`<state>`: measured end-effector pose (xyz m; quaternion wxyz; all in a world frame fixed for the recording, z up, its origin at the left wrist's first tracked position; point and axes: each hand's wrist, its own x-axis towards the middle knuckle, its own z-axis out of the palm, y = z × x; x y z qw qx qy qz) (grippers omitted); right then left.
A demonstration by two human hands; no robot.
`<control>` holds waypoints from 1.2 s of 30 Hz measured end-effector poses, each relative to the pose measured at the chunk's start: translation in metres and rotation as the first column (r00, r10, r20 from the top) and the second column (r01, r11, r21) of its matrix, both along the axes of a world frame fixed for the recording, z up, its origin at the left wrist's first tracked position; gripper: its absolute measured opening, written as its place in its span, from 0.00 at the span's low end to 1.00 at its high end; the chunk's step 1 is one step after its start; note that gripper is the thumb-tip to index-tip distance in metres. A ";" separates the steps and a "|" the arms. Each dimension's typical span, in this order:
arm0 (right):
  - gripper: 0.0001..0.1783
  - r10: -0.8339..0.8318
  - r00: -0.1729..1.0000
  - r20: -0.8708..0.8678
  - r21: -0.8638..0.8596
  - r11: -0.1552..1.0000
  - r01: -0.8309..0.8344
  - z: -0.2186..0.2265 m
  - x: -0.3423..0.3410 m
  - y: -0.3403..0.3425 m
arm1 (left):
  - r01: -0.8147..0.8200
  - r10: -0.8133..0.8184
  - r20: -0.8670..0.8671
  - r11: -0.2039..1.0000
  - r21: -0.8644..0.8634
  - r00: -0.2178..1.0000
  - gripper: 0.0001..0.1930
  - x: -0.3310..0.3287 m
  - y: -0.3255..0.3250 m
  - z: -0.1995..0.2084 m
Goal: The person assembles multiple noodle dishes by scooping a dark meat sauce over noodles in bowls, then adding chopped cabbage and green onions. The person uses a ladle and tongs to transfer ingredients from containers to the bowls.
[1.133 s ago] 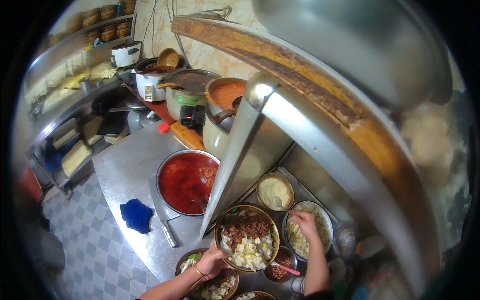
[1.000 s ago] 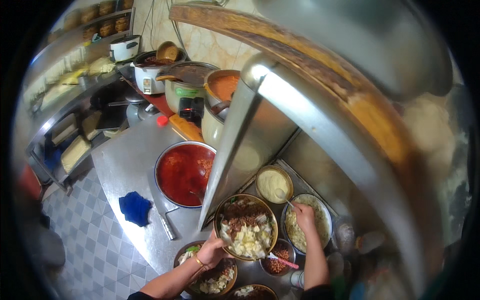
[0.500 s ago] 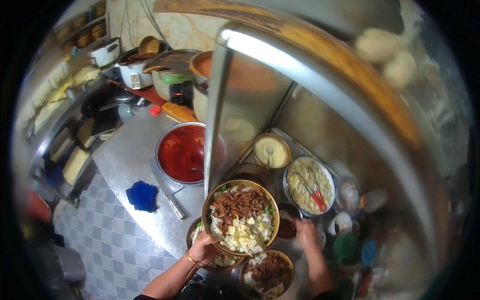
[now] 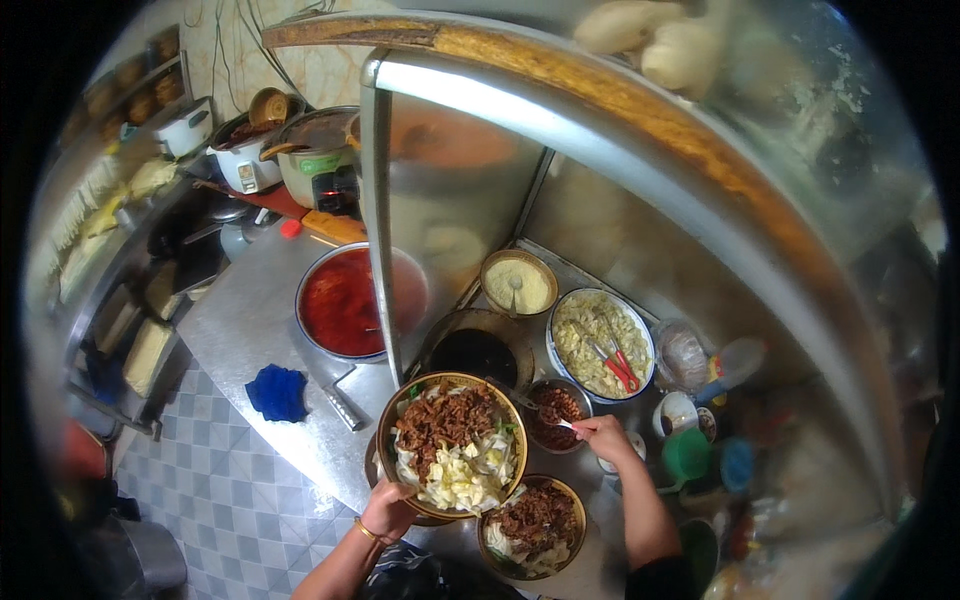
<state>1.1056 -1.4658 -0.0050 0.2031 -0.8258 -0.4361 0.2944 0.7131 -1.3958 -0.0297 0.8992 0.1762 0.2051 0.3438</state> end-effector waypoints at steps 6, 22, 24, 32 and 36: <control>0.10 0.077 0.976 0.204 0.287 0.949 -0.135 0.071 -0.025 -0.032 | 0.037 -0.037 -0.004 0.999 -0.022 0.999 0.29 0.021 -0.002 -0.011; 0.16 -0.351 0.641 -0.682 0.260 0.703 0.662 -0.037 -0.089 0.118 | -0.026 0.026 -0.011 1.000 -0.008 1.000 0.37 -0.043 0.003 -0.009; 0.17 -0.326 0.679 -0.658 0.275 0.736 0.619 -0.029 -0.101 0.137 | -0.065 0.066 -0.042 0.998 0.026 0.997 0.38 -0.055 0.005 -0.011; 0.17 -0.178 0.948 -0.263 0.504 0.813 0.292 0.000 -0.117 0.123 | -0.006 0.005 -0.025 1.000 -0.025 1.000 0.36 -0.082 0.019 -0.022; 0.14 -0.207 0.938 -0.280 0.535 0.777 0.331 0.032 -0.114 0.092 | 0.024 -0.024 -0.020 1.000 0.004 0.999 0.35 -0.081 0.024 -0.026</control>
